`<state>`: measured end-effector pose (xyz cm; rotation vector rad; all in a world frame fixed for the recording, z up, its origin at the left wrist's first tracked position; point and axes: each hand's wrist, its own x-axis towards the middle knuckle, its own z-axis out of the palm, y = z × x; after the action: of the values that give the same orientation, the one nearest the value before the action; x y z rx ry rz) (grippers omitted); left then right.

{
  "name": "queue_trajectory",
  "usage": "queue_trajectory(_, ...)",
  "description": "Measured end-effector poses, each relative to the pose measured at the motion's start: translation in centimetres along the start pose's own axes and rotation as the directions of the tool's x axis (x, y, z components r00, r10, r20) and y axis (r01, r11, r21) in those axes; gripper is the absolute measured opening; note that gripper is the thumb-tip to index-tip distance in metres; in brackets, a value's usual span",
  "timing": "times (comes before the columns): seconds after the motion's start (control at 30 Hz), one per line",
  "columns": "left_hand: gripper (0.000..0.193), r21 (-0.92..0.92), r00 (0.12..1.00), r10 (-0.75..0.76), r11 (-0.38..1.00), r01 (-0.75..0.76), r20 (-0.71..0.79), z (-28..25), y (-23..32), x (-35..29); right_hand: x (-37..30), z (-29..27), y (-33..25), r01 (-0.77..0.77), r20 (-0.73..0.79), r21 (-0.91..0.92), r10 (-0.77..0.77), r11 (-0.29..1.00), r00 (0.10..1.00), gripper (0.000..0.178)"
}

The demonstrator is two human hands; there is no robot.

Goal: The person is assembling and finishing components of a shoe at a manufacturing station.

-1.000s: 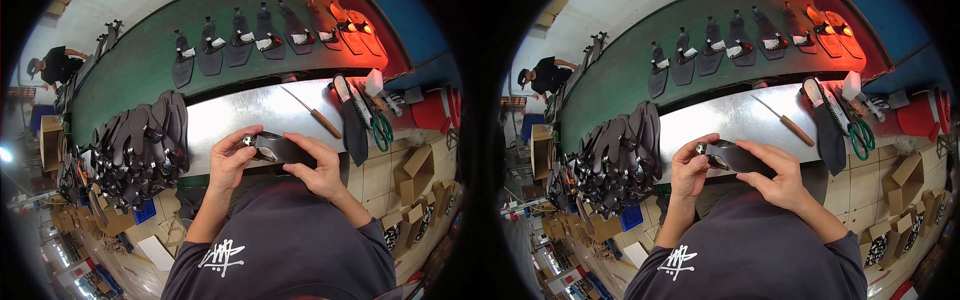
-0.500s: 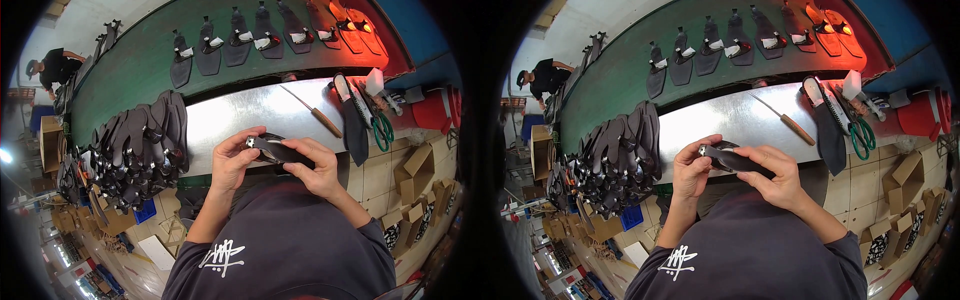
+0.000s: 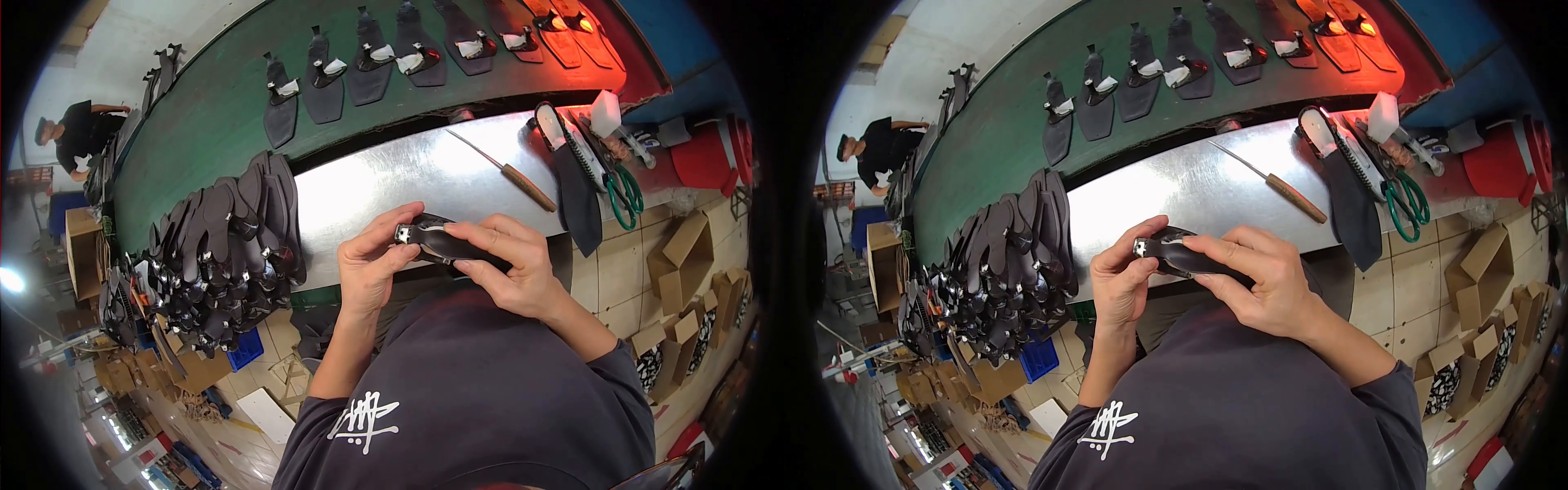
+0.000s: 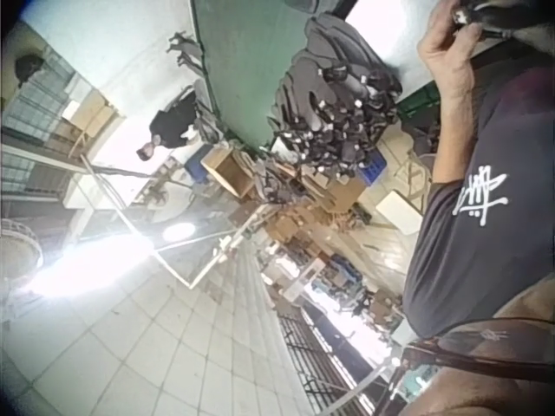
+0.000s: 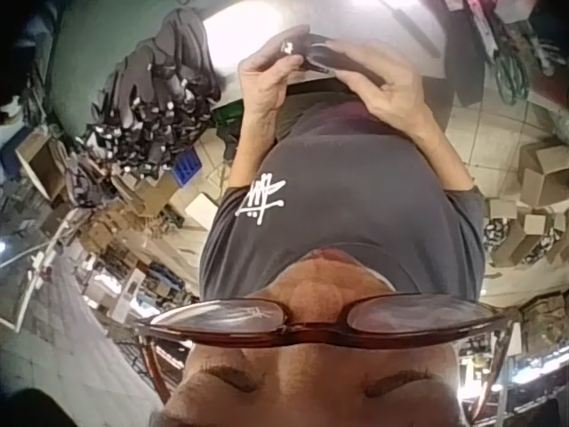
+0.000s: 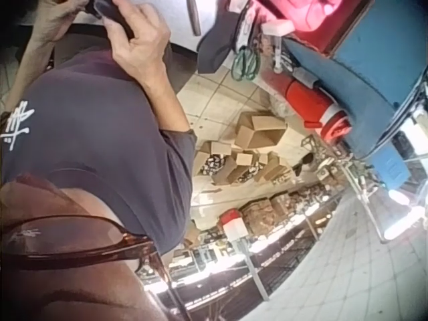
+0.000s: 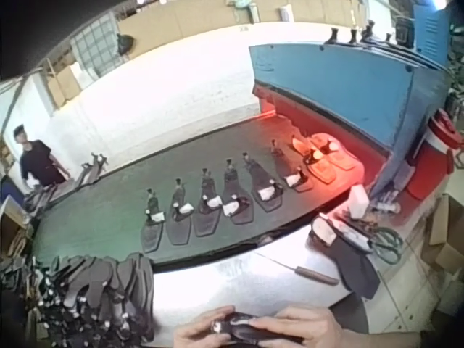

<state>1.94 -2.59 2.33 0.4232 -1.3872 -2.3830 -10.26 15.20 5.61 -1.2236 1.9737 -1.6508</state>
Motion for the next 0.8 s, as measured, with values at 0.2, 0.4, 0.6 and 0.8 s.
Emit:
queue_trajectory(0.2, 0.041, 0.125, 0.989, 0.11, 0.985, -0.122, 0.1, 0.1, 0.2, -0.1, 0.3, -0.3, -0.6, 0.049, 0.014, -0.14, -0.047, 0.989, 0.999, 0.037)
queue_trajectory(0.4, 0.044, 0.177, 0.978, 0.133, 0.971, -0.161, 0.164, -0.7, 0.0, -0.1, 0.5, -0.9, -1.2, 0.066, 0.083, -0.22, -0.049, 0.973, 0.995, 0.036)
queue_trajectory(0.6, 0.043, 0.205, 0.974, 0.117, 0.966, -0.157, 0.196, -1.2, -0.1, 0.0, 0.3, -0.6, -0.9, 0.102, 0.073, -0.234, -0.087, 0.967, 0.994, 0.037)
queue_trajectory(0.8, 0.041, 0.276, 0.963, 0.104, 0.945, -0.173, 0.248, -0.8, 0.5, -0.1, 0.1, -0.3, -1.0, 0.111, 0.099, -0.29, -0.086, 0.951, 0.991, 0.038)
